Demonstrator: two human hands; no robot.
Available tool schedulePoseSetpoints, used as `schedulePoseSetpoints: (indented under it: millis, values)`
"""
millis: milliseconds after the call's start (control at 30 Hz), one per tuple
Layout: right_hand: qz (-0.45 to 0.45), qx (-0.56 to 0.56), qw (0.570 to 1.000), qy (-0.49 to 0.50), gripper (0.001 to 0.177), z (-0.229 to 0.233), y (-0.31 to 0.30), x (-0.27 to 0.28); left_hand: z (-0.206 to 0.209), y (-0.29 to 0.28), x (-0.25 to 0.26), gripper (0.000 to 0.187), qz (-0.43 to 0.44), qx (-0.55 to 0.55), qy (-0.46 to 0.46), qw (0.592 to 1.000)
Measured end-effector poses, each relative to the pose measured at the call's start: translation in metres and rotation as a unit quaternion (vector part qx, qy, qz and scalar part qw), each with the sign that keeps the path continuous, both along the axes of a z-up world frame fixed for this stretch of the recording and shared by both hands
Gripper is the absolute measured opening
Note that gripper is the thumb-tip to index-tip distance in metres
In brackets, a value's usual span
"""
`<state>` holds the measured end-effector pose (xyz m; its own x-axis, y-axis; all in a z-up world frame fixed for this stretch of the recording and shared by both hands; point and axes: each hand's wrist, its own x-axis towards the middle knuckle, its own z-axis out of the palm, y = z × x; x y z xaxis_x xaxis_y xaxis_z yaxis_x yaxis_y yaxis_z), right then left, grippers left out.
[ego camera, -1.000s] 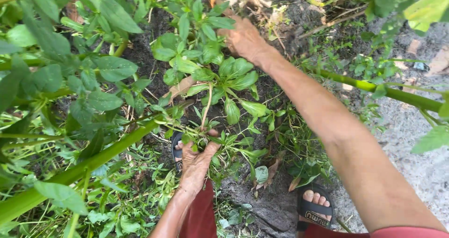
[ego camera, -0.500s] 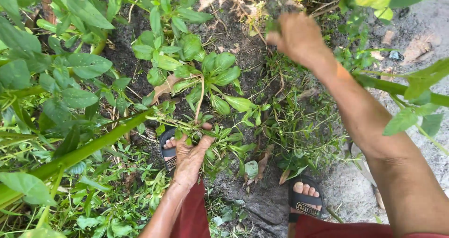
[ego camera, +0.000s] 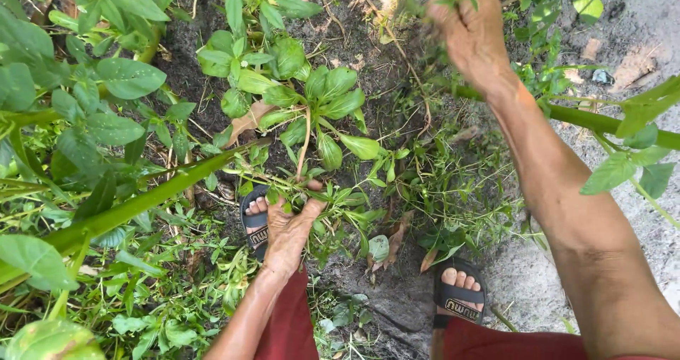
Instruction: The person pulls weeds by hand from a garden bed, gathering them into a bundle and moving to adjacent areas to continue removing unwanted plants. The person uses both hands to grasp and uproot weeds, occasionally shifting position to reach new spots.
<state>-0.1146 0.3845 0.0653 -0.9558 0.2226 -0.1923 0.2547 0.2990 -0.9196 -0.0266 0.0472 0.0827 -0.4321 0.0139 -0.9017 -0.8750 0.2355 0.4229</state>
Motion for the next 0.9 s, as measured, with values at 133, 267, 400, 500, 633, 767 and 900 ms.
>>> schedulePoseSetpoints:
  millis: [133, 267, 400, 500, 633, 767, 900]
  values:
    - [-0.054, -0.039, 0.995, -0.071, 0.035, 0.024, -0.017, -0.016, -0.001, 0.000, -0.002, 0.105, -0.001, 0.004, 0.006, 1.000]
    - [0.205, 0.476, 0.820, -0.245, 0.028, -0.024, -0.025, 0.011, -0.067, -0.044, 0.042, 0.025, 0.315, 0.428, -0.051, 0.846]
    - [0.300, 0.587, 0.695, -0.287, 0.064, -0.086, -0.030, 0.059, -0.027, -0.016, 0.022, 0.059, 0.014, 0.063, 0.037, 0.997]
    - [0.378, 0.555, 0.659, -0.338, 0.022, -0.118, -0.023, 0.077, -0.029, -0.020, 0.025, 0.045, 0.014, 0.082, 0.067, 0.994]
    - [0.288, 0.307, 0.850, -0.318, 0.026, -0.143, 0.007, 0.088, -0.032, -0.024, 0.029, 0.033, 0.000, 0.092, 0.090, 0.992]
    - [0.182, 0.146, 0.951, -0.204, 0.039, -0.132, -0.012, 0.107, -0.026, -0.016, 0.026, 0.039, 0.021, 0.064, 0.056, 0.996]
    - [0.198, 0.159, 0.949, -0.188, 0.038, -0.004, -0.032, 0.085, -0.019, -0.021, 0.019, 0.048, 0.017, 0.030, 0.053, 0.998]
